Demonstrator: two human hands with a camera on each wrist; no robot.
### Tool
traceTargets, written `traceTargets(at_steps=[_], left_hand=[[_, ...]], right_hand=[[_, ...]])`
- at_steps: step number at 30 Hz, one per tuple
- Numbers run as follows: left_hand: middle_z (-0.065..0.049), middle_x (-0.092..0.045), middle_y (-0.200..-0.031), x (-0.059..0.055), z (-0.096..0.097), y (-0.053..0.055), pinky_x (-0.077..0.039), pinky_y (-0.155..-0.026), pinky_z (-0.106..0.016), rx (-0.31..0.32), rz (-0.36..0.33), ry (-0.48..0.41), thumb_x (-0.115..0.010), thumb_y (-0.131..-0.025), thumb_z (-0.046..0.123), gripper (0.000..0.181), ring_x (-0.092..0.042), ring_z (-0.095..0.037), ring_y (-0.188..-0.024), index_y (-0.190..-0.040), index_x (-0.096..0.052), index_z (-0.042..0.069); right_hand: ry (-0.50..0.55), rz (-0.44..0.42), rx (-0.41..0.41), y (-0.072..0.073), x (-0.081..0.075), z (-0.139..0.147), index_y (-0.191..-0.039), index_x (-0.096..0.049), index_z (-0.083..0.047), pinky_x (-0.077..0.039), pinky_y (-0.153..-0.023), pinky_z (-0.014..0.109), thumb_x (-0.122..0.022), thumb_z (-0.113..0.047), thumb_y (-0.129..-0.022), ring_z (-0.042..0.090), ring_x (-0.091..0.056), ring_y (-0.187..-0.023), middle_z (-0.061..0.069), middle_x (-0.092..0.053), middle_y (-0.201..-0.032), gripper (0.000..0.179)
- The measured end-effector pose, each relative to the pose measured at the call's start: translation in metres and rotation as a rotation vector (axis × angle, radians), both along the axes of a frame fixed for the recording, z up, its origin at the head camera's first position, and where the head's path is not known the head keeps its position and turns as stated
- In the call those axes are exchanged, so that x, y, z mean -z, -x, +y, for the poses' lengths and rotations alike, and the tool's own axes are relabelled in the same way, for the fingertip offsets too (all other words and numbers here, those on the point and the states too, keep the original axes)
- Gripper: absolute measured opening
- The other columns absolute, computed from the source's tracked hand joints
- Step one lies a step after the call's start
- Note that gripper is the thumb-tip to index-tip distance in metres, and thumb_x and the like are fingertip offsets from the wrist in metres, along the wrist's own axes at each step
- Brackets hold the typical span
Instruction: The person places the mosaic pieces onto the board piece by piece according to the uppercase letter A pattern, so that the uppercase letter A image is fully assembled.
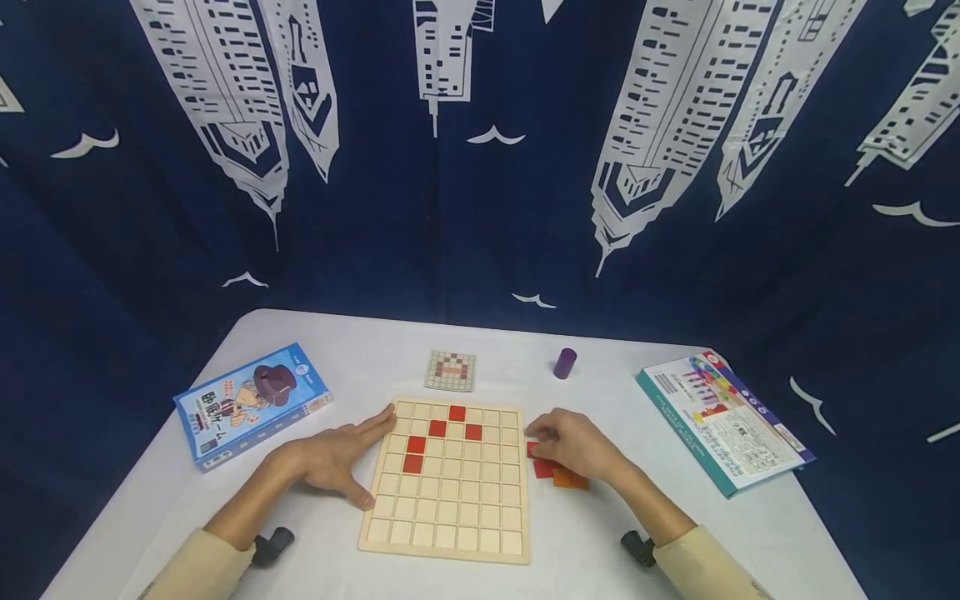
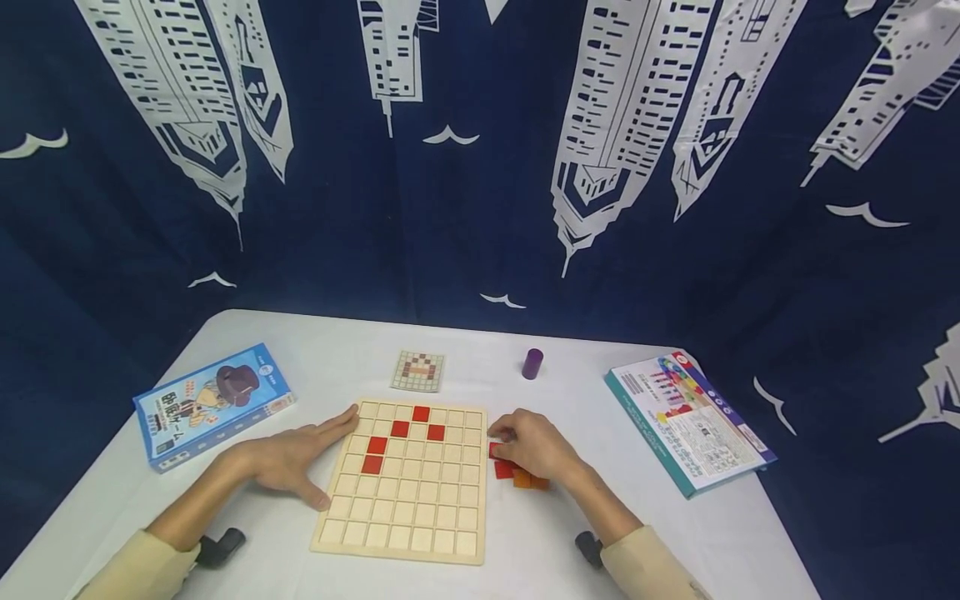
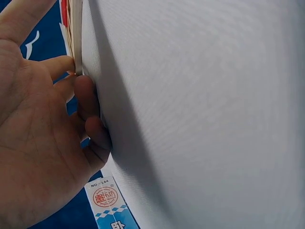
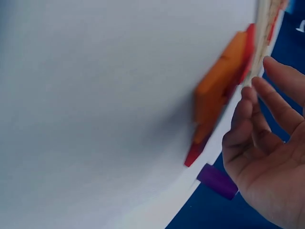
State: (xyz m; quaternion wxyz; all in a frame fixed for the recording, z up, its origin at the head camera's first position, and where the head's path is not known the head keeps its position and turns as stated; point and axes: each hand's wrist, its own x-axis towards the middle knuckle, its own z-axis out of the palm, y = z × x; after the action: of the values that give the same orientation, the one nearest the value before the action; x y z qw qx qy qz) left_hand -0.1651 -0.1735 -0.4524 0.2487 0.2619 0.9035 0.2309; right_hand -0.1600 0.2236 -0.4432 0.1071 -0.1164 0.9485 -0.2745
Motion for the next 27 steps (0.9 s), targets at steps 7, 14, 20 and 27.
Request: traceTargets(at_steps=[7,14,20,27], left_hand=[[-0.003,-0.003,-0.17,-0.001,-0.0002,-0.0011,-0.02,-0.117,-0.066,-0.001,-0.004,-0.006,-0.091,-0.062,0.051,0.13,-0.019,-0.039,-0.152,-0.162,-0.018,0.012],[-0.001,-0.003,-0.171,-0.0014,-0.0002,-0.0007,-0.021,-0.117,-0.066,-0.007,-0.007,-0.005,-0.092,-0.061,0.051,0.13,-0.019,-0.039,-0.152,-0.162,-0.019,0.013],[-0.002,-0.004,-0.17,-0.0017,-0.0005,-0.0009,-0.021,-0.118,-0.065,-0.001,0.003,-0.011,-0.092,-0.061,0.05,0.13,-0.02,-0.039,-0.152,-0.162,-0.019,0.013],[-0.003,-0.004,-0.17,-0.0026,-0.0006,-0.0024,-0.02,-0.118,-0.065,0.004,0.008,-0.019,-0.091,-0.063,0.049,0.128,-0.019,-0.039,-0.152,-0.162,-0.019,0.012]], right_hand=[[-0.083,0.012,0.031,0.002,0.0093,0.002,-0.107,-0.078,-0.021,-0.053,-0.09,0.037,-0.081,-0.018,-0.084,0.013,-0.057,-0.089,-0.008,-0.064,-0.097,0.024],[-0.104,0.045,0.024,0.0022,0.0094,-0.0009,-0.098,-0.077,-0.023,-0.053,-0.089,0.037,-0.082,-0.016,-0.083,0.013,-0.057,-0.086,-0.009,-0.063,-0.093,0.017],[-0.104,0.062,0.029,0.0011,0.0099,-0.002,-0.094,-0.074,-0.024,-0.052,-0.084,0.036,-0.082,-0.014,-0.083,0.014,-0.055,-0.084,-0.009,-0.061,-0.09,0.017],[-0.081,0.072,0.042,-0.0002,0.0096,-0.0054,-0.093,-0.07,-0.024,-0.051,-0.077,0.032,-0.081,-0.012,-0.083,0.013,-0.055,-0.08,-0.009,-0.061,-0.088,0.019]])
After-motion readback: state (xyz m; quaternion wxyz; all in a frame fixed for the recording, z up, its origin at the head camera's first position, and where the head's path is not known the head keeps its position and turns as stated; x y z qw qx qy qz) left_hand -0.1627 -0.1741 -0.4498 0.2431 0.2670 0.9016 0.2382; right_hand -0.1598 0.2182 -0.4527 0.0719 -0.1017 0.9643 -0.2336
